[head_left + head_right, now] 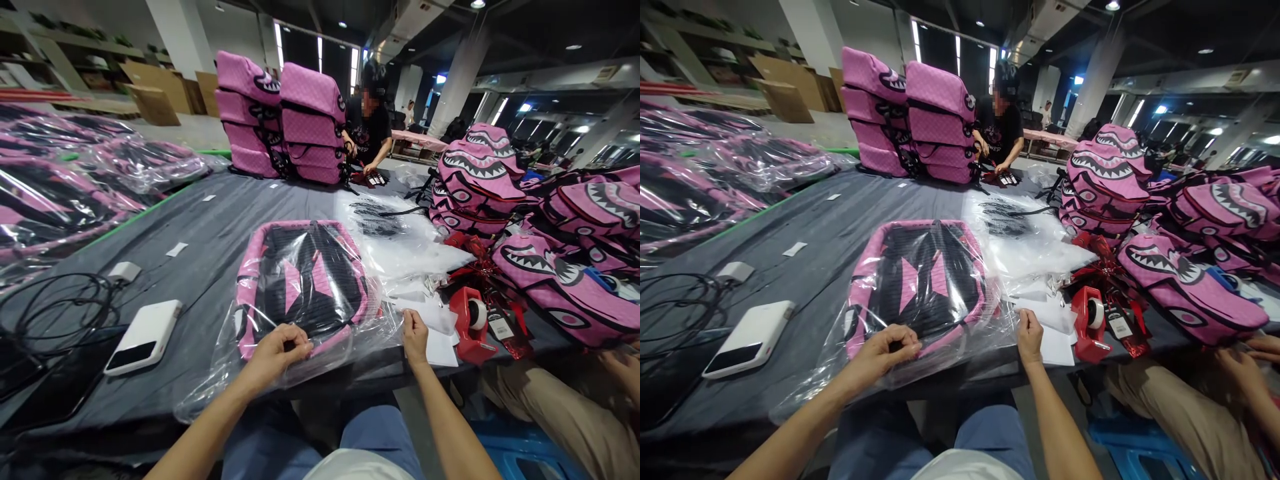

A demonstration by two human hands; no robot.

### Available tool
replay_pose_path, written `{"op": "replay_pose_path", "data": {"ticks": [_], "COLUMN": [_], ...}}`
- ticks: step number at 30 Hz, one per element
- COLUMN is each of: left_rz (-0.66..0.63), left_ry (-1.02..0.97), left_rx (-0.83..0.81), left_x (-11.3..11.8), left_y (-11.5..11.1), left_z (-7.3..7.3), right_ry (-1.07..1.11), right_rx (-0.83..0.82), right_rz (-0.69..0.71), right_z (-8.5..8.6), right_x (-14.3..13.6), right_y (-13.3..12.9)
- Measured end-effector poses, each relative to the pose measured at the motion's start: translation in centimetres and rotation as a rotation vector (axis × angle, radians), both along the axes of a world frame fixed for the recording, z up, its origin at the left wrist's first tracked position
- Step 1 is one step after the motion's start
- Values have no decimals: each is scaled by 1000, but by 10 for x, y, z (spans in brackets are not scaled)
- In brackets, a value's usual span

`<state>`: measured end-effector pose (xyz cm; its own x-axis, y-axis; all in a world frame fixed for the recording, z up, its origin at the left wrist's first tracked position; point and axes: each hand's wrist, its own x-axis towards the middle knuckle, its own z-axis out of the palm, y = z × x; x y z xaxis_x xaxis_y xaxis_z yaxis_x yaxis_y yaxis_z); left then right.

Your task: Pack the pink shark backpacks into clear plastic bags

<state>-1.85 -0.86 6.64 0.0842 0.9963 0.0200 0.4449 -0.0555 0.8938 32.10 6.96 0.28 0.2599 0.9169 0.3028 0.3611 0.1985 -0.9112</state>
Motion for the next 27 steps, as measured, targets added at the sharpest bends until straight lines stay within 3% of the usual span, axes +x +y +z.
{"op": "replay_pose_path", "data": {"ticks": [6, 10, 14, 17, 19, 21, 24, 27], "left_rz": [58, 64, 37, 14, 10, 13, 35, 48], "left_ry": [0, 9, 29, 45, 51, 33, -20, -53], "left_rx": [-24, -14, 19, 33, 50, 70, 79, 55], "left_x": [5, 7, 6, 6, 6, 6, 7, 7], "left_y": [4, 4, 2, 1, -1, -2, -2, 0], "left_z": [-7, -9, -9, -8, -6, -5, -3, -2], "right_ry": [77, 105, 6, -371, -613, -678, -403, -86], "right_rx": [-104, -160, -111, -27, -16, -88, -318, -443], "right_rz": [39, 33, -100, -370, -552, -627, -549, -459], "right_z": [0, 13, 49, 78, 89, 91, 83, 71], "right_x": [-3, 17, 77, 138, 177, 208, 231, 230], "right_y": [9, 2, -26, -50, -60, -63, -58, -52]}}
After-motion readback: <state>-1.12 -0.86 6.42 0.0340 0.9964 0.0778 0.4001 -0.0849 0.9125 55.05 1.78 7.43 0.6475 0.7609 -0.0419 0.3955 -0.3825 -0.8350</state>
